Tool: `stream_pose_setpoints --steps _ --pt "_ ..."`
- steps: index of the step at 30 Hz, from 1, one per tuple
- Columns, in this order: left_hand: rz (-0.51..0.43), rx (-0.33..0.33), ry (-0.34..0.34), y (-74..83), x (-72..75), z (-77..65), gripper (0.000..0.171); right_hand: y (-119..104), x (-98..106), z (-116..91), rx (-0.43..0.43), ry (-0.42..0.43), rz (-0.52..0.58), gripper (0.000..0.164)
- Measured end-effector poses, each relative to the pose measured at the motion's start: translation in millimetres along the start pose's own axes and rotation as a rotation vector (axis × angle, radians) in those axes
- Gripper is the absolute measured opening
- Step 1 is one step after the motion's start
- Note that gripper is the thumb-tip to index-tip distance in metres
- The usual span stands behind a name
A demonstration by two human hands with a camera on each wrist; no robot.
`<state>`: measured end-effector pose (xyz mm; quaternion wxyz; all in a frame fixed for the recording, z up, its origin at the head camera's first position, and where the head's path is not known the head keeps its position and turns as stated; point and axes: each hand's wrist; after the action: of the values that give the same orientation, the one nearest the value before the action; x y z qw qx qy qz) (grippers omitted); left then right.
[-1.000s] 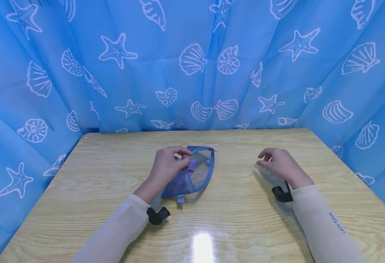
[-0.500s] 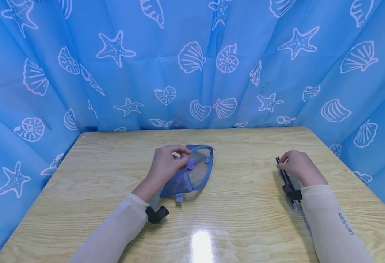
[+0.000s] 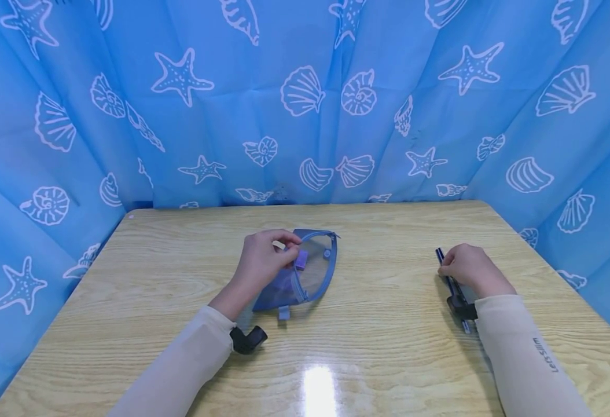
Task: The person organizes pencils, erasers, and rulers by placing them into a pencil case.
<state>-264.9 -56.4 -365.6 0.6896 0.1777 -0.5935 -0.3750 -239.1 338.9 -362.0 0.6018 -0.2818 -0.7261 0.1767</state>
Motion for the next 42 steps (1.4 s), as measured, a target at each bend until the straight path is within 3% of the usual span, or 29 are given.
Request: stream_pose_setpoints --steps 14,24,42 --pt "-0.010 -0.004 0.004 0.5 0.9 -0.2 0.012 5 -4 4 -0.010 0.044 0.010 0.011" --pt "-0.005 -0.001 0.003 1.0 1.4 -0.5 0.012 0 -11 5 -0.044 0.079 0.013 0.021" --pt "-0.010 -0.014 0.005 -0.1 2.2 0.1 0.012 1 -16 6 -0.032 0.050 0.051 0.009"
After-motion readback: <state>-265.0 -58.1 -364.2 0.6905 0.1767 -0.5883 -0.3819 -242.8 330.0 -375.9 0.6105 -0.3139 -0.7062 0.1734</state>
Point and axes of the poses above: each hand's wrist, its own z-axis towards the middle knuckle, its own x-axis out of the back of the hand, y = z × x, and after that the axes turned 15 degrees about z, right-handed
